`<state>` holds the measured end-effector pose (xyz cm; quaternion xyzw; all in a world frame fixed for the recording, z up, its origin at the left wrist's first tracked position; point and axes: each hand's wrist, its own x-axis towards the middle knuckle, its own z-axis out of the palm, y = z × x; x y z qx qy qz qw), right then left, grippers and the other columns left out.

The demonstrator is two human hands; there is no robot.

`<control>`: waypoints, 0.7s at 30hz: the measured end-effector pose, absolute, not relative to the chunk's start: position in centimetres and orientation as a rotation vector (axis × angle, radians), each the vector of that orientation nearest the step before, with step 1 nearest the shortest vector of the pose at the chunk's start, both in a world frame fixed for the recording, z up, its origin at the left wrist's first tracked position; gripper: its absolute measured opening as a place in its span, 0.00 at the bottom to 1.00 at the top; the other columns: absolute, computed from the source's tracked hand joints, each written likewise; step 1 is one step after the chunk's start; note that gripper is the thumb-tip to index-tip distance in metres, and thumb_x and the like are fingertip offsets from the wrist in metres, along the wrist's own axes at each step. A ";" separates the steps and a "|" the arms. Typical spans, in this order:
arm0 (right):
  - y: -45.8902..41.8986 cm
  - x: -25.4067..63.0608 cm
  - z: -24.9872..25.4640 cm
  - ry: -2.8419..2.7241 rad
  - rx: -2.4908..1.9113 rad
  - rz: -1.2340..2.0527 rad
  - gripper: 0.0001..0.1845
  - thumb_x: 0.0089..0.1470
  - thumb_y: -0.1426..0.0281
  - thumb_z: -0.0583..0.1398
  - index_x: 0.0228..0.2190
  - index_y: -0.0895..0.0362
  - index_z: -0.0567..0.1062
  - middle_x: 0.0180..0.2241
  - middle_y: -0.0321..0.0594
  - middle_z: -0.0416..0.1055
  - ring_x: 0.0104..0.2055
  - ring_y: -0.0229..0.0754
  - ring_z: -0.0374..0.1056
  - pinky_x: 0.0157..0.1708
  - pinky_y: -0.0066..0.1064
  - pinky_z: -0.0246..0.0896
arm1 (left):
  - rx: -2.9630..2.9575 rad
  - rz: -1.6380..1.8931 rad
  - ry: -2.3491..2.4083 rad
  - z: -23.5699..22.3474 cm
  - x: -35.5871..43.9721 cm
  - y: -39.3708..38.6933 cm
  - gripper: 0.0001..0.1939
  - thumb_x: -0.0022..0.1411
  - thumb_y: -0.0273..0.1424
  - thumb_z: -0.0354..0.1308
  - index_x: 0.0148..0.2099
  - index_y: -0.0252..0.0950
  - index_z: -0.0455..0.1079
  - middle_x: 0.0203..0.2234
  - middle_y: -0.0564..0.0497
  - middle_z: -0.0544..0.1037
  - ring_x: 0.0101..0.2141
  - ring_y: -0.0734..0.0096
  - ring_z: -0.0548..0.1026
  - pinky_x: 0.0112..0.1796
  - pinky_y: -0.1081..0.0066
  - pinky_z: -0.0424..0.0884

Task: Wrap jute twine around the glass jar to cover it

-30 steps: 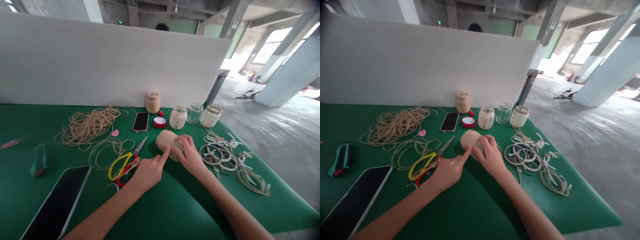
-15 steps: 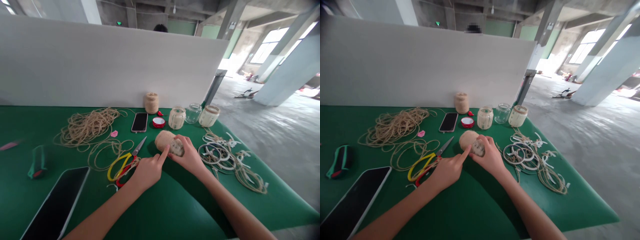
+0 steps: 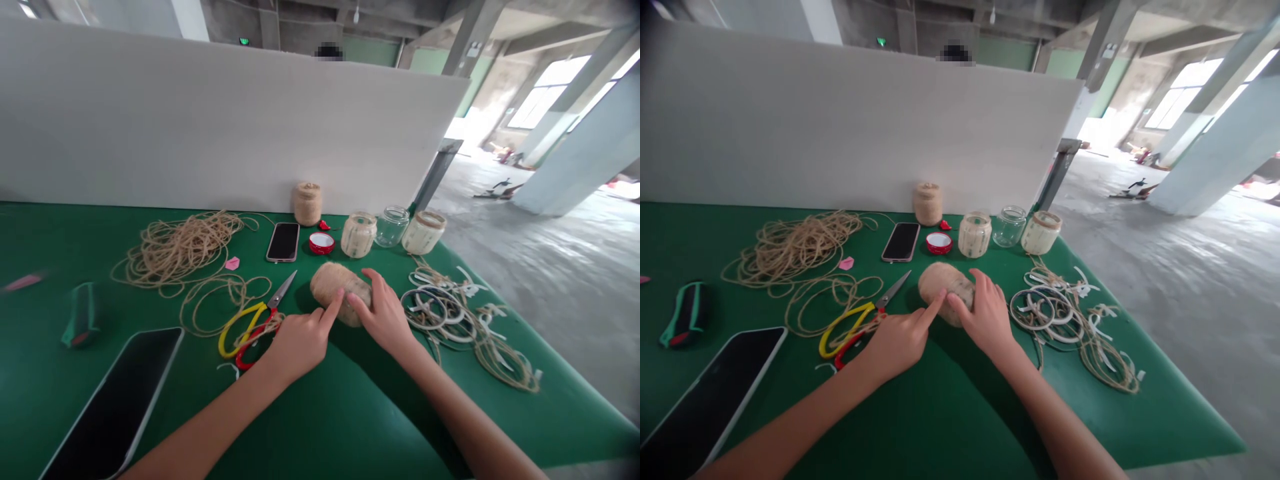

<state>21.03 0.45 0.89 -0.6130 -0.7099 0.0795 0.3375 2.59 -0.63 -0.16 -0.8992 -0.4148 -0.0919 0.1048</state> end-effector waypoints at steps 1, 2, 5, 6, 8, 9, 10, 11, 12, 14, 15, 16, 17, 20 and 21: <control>0.4 21.1 0.9 -1.889 -1.553 0.121 0.31 0.49 0.54 0.54 0.50 0.56 0.55 0.49 0.50 0.61 0.51 0.53 0.59 0.47 0.47 0.55 | -2.653 -0.271 -1.228 -0.2 2.6 -0.6 0.35 0.57 0.21 0.40 0.65 0.32 0.31 0.26 0.51 0.70 0.21 0.72 0.69 0.20 0.75 0.64; 0.4 21.2 0.8 -1.939 -1.500 0.055 0.35 0.45 0.53 0.57 0.51 0.57 0.54 0.51 0.52 0.58 0.53 0.54 0.56 0.49 0.48 0.54 | -2.652 -0.269 -1.236 -0.2 2.6 -0.6 0.35 0.57 0.21 0.40 0.64 0.32 0.30 0.26 0.51 0.70 0.21 0.72 0.69 0.20 0.75 0.64; 0.2 21.4 1.0 -2.095 -1.397 -0.027 0.43 0.36 0.54 0.62 0.50 0.56 0.54 0.51 0.51 0.55 0.53 0.56 0.54 0.48 0.49 0.55 | -2.632 -0.259 -1.265 -0.3 2.6 -0.5 0.35 0.58 0.22 0.40 0.64 0.32 0.31 0.26 0.51 0.70 0.21 0.72 0.69 0.21 0.75 0.64; 0.2 21.4 1.1 -2.118 -1.398 -0.028 0.42 0.35 0.55 0.63 0.50 0.55 0.55 0.50 0.50 0.55 0.52 0.55 0.55 0.46 0.49 0.57 | -2.626 -0.257 -1.267 -0.3 2.6 -0.4 0.35 0.58 0.22 0.41 0.64 0.33 0.31 0.25 0.51 0.70 0.21 0.72 0.69 0.20 0.75 0.64; 0.1 21.3 1.2 -2.115 -1.418 0.001 0.39 0.36 0.58 0.63 0.49 0.54 0.56 0.49 0.48 0.56 0.50 0.54 0.56 0.43 0.46 0.61 | -2.618 -0.256 -1.266 -0.3 2.7 -0.3 0.35 0.57 0.22 0.41 0.64 0.33 0.31 0.25 0.52 0.70 0.21 0.72 0.69 0.20 0.76 0.64; 0.1 21.3 1.3 -2.097 -1.422 0.021 0.37 0.36 0.59 0.63 0.48 0.54 0.56 0.48 0.47 0.57 0.50 0.53 0.56 0.43 0.45 0.61 | -2.617 -0.257 -1.265 -0.2 2.7 -0.3 0.35 0.57 0.22 0.41 0.64 0.33 0.31 0.25 0.52 0.70 0.21 0.72 0.69 0.20 0.76 0.64; 0.1 21.2 1.3 -2.069 -1.422 0.043 0.36 0.37 0.61 0.62 0.48 0.54 0.56 0.48 0.47 0.58 0.49 0.52 0.57 0.44 0.44 0.61 | -2.615 -0.258 -1.264 -0.2 2.6 -0.3 0.35 0.57 0.21 0.41 0.64 0.32 0.30 0.25 0.51 0.70 0.21 0.72 0.69 0.20 0.75 0.64; 0.2 21.2 1.2 -2.027 -1.424 0.071 0.35 0.38 0.61 0.62 0.48 0.54 0.56 0.47 0.46 0.59 0.49 0.51 0.57 0.45 0.44 0.60 | -2.612 -0.259 -1.263 -0.2 2.6 -0.4 0.35 0.57 0.21 0.40 0.64 0.31 0.29 0.26 0.51 0.70 0.21 0.72 0.69 0.20 0.75 0.64; 0.3 21.1 1.2 -1.974 -1.431 0.115 0.36 0.38 0.61 0.62 0.48 0.54 0.55 0.47 0.46 0.60 0.49 0.51 0.58 0.46 0.44 0.59 | -2.611 -0.257 -1.259 -0.2 2.6 -0.4 0.36 0.57 0.21 0.40 0.64 0.31 0.29 0.26 0.51 0.70 0.21 0.71 0.69 0.20 0.75 0.64; 0.6 21.2 0.9 -1.838 -1.469 0.244 0.37 0.39 0.60 0.62 0.49 0.54 0.54 0.45 0.46 0.61 0.47 0.49 0.61 0.45 0.43 0.59 | -2.616 -0.240 -1.253 -0.2 2.5 -0.4 0.36 0.57 0.20 0.40 0.64 0.30 0.28 0.26 0.51 0.70 0.20 0.72 0.69 0.19 0.75 0.63; 0.8 21.3 0.8 -1.766 -1.495 0.316 0.37 0.39 0.58 0.61 0.50 0.54 0.53 0.45 0.45 0.62 0.45 0.48 0.63 0.44 0.42 0.60 | -2.620 -0.225 -1.252 -0.2 2.5 -0.3 0.36 0.57 0.20 0.40 0.64 0.30 0.28 0.26 0.51 0.70 0.20 0.72 0.68 0.19 0.75 0.63; 1.0 21.4 0.6 -1.703 -1.520 0.379 0.38 0.40 0.57 0.61 0.50 0.53 0.53 0.44 0.45 0.63 0.43 0.47 0.64 0.42 0.41 0.61 | -2.622 -0.209 -1.255 -0.2 2.5 -0.3 0.36 0.57 0.20 0.40 0.64 0.31 0.29 0.26 0.51 0.70 0.20 0.73 0.68 0.19 0.76 0.63; 1.2 21.6 0.5 -1.655 -1.541 0.429 0.37 0.41 0.56 0.60 0.50 0.53 0.53 0.44 0.45 0.63 0.42 0.46 0.65 0.41 0.40 0.62 | -2.624 -0.193 -1.258 -0.2 2.5 -0.2 0.36 0.57 0.21 0.40 0.64 0.31 0.29 0.26 0.51 0.70 0.20 0.73 0.68 0.19 0.76 0.63; 1.5 21.9 0.2 -1.595 -1.561 0.519 0.35 0.44 0.56 0.58 0.50 0.54 0.53 0.43 0.46 0.64 0.39 0.44 0.67 0.39 0.40 0.62 | -2.619 -0.164 -1.269 -0.2 2.5 -0.1 0.37 0.56 0.21 0.41 0.65 0.33 0.29 0.25 0.51 0.70 0.20 0.73 0.69 0.20 0.77 0.63; 1.5 21.9 0.2 -1.596 -1.556 0.536 0.34 0.46 0.56 0.57 0.51 0.54 0.52 0.43 0.46 0.65 0.39 0.45 0.67 0.39 0.40 0.62 | -2.616 -0.155 -1.272 -0.3 2.5 -0.1 0.37 0.56 0.21 0.41 0.65 0.33 0.29 0.25 0.51 0.70 0.20 0.73 0.69 0.20 0.77 0.63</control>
